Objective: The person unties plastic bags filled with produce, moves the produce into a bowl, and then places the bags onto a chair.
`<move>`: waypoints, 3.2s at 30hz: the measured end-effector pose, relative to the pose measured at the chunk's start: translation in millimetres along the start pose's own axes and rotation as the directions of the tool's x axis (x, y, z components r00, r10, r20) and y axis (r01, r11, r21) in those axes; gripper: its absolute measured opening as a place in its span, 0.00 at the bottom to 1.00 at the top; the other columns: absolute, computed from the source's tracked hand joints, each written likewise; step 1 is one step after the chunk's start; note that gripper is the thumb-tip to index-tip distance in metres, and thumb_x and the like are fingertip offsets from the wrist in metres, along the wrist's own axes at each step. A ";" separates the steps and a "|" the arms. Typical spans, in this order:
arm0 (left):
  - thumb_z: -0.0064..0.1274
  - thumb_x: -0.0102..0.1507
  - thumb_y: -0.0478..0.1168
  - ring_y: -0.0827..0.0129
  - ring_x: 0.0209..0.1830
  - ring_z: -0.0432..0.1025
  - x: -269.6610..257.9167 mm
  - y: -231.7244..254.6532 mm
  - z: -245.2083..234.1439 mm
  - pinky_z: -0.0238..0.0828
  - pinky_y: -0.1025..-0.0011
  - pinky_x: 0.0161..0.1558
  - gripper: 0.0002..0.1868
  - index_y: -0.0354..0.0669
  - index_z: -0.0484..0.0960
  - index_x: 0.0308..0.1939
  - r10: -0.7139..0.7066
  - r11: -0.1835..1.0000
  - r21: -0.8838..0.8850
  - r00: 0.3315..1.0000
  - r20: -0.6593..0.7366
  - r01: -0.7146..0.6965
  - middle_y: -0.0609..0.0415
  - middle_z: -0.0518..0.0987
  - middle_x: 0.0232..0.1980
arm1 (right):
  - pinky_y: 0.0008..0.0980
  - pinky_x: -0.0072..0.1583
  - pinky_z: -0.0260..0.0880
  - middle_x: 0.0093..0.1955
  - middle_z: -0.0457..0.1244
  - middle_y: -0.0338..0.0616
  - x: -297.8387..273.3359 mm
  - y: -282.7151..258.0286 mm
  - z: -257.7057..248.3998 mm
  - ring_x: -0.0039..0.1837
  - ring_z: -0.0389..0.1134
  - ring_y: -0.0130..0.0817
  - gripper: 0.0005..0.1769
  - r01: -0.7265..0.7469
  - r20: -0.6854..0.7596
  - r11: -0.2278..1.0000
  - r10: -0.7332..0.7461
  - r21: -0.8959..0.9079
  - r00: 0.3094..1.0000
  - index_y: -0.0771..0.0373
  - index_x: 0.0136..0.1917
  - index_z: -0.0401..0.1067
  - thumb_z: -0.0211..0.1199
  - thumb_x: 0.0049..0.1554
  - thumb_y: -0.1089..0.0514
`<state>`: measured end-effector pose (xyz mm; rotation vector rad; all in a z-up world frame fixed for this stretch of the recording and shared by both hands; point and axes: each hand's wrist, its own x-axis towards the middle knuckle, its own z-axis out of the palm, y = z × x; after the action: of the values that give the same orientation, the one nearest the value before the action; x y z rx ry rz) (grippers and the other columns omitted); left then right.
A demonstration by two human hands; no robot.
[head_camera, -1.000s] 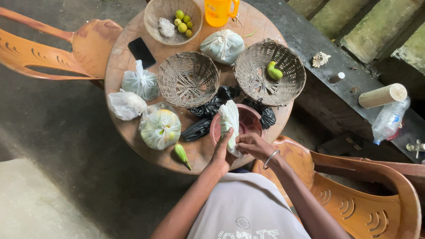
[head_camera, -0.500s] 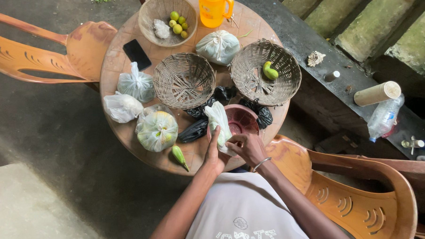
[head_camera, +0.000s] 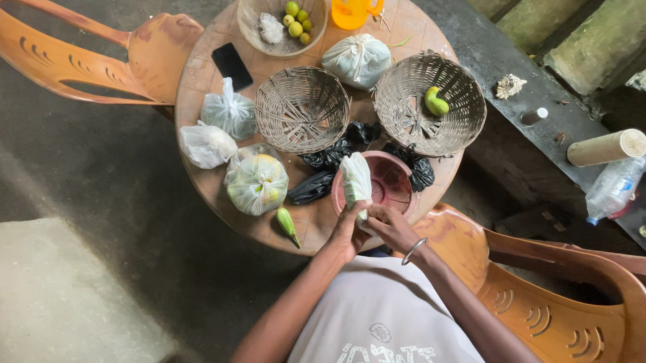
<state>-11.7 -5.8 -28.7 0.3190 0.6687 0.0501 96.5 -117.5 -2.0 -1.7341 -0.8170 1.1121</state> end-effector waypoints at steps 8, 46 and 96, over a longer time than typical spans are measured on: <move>0.61 0.53 0.44 0.68 0.44 0.75 4.5 -4.1 -16.9 0.77 0.67 0.47 0.28 0.42 0.73 0.56 -0.141 0.990 -0.014 0.990 -0.030 0.141 0.54 0.78 0.46 | 0.45 0.45 0.68 0.39 0.68 0.53 -9.2 -33.6 11.6 0.39 0.69 0.46 0.17 -0.120 -0.152 0.863 0.051 -0.490 0.987 0.67 0.42 0.79 0.71 0.50 0.50; 0.50 0.53 0.31 0.57 0.51 0.75 -0.2 9.9 -30.6 0.73 0.52 0.60 0.27 0.36 0.73 0.58 -0.339 0.918 -0.147 0.921 0.190 0.368 0.47 0.78 0.51 | 0.34 0.42 0.66 0.51 0.65 0.44 -10.0 25.3 -7.2 0.43 0.64 0.33 0.41 -0.309 0.096 0.610 0.356 0.730 0.929 0.55 0.70 0.60 0.69 0.46 0.50; 0.73 0.44 0.53 0.41 0.59 0.70 9.4 -2.3 -4.7 0.72 0.51 0.54 0.63 0.37 0.53 0.74 0.452 -0.317 0.931 0.892 -0.021 0.182 0.34 0.61 0.72 | 0.41 0.64 0.67 0.59 0.68 0.47 44.1 108.3 0.5 0.59 0.70 0.42 0.35 -0.297 0.135 0.209 0.559 0.932 0.818 0.64 0.65 0.66 0.63 0.50 0.42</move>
<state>-7.3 -5.3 -38.5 2.2827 0.9576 -0.2725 119.4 -120.8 -116.7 -0.9776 0.5601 1.3031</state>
